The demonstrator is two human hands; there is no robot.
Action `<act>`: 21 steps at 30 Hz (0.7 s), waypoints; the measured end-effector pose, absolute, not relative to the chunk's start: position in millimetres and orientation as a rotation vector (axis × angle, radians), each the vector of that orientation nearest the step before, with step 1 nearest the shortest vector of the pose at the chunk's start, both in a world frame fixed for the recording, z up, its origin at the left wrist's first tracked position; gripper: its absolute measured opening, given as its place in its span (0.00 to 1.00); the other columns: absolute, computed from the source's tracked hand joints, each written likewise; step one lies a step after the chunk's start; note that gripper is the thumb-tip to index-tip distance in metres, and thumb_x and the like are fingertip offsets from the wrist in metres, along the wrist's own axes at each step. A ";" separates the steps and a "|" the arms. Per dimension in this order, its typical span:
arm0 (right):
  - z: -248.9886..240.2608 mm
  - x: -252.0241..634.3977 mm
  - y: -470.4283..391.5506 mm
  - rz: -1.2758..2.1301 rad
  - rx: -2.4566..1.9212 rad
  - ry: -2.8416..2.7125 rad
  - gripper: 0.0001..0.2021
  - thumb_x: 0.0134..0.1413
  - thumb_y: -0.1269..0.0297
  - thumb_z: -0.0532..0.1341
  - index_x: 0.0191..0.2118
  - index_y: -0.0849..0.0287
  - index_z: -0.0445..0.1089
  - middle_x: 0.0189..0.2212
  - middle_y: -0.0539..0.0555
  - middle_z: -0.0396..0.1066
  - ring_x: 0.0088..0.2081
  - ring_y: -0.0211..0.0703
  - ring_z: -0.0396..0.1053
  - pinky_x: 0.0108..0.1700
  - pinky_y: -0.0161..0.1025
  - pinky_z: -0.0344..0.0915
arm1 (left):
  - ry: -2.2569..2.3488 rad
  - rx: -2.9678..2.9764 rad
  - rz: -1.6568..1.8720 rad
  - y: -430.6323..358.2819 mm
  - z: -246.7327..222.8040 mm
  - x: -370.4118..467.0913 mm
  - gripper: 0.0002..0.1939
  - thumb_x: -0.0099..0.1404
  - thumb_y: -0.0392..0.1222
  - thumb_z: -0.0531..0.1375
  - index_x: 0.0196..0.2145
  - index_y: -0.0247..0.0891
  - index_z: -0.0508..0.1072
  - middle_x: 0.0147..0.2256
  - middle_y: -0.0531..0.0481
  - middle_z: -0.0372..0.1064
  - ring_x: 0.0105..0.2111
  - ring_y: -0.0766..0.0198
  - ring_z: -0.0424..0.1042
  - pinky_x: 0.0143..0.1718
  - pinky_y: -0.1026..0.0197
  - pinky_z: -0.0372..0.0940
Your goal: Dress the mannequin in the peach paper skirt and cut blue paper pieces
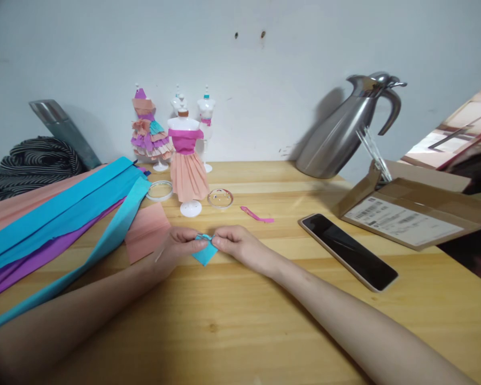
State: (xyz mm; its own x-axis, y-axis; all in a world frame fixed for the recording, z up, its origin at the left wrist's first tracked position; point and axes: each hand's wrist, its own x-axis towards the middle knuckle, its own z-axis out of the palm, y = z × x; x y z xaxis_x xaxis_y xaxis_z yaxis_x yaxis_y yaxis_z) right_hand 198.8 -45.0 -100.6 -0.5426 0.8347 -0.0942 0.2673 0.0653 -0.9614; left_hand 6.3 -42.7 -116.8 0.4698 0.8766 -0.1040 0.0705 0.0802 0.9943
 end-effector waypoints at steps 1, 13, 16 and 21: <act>-100.6 198.9 -44.8 1.505 -1.095 -1.846 0.25 0.51 0.40 0.57 0.22 0.59 0.55 0.20 0.44 0.47 0.23 0.32 0.44 0.26 0.34 0.42 | 0.913 1.373 0.752 -42.8 -116.8 6.2 0.17 0.56 0.49 0.61 0.21 0.32 0.68 0.19 0.56 0.52 0.24 0.71 0.51 0.26 0.64 0.45; -96.0 202.7 -42.0 1.502 -1.095 -1.911 0.26 0.51 0.39 0.56 0.23 0.59 0.55 0.21 0.45 0.47 0.24 0.32 0.46 0.26 0.34 0.43 | 0.953 1.302 0.774 -45.3 -103.7 9.7 0.18 0.49 0.51 0.63 0.18 0.33 0.65 0.17 0.57 0.51 0.22 0.72 0.50 0.25 0.65 0.44; -95.1 202.4 -42.3 1.499 -1.090 -1.918 0.26 0.51 0.38 0.56 0.22 0.59 0.55 0.21 0.45 0.47 0.25 0.33 0.46 0.26 0.34 0.44 | 0.958 1.306 0.762 -45.1 -104.0 9.7 0.18 0.49 0.51 0.63 0.17 0.33 0.65 0.17 0.57 0.50 0.22 0.72 0.49 0.24 0.65 0.43; -94.6 202.5 -43.5 1.505 -1.096 -1.895 0.26 0.51 0.39 0.56 0.22 0.59 0.54 0.21 0.45 0.47 0.24 0.33 0.46 0.26 0.34 0.44 | 0.945 1.325 0.752 -43.7 -106.1 8.9 0.19 0.50 0.51 0.63 0.17 0.34 0.63 0.17 0.57 0.49 0.21 0.73 0.48 0.24 0.64 0.42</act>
State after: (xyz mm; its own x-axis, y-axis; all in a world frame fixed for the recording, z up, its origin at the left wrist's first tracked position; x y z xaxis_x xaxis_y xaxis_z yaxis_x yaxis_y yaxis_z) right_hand 202.5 -43.5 -94.6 -0.5641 0.8186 -0.1078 0.2903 0.0744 -0.9540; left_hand 8.9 -43.7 -106.1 0.4465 0.8843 -0.1364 0.0662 0.1193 0.9906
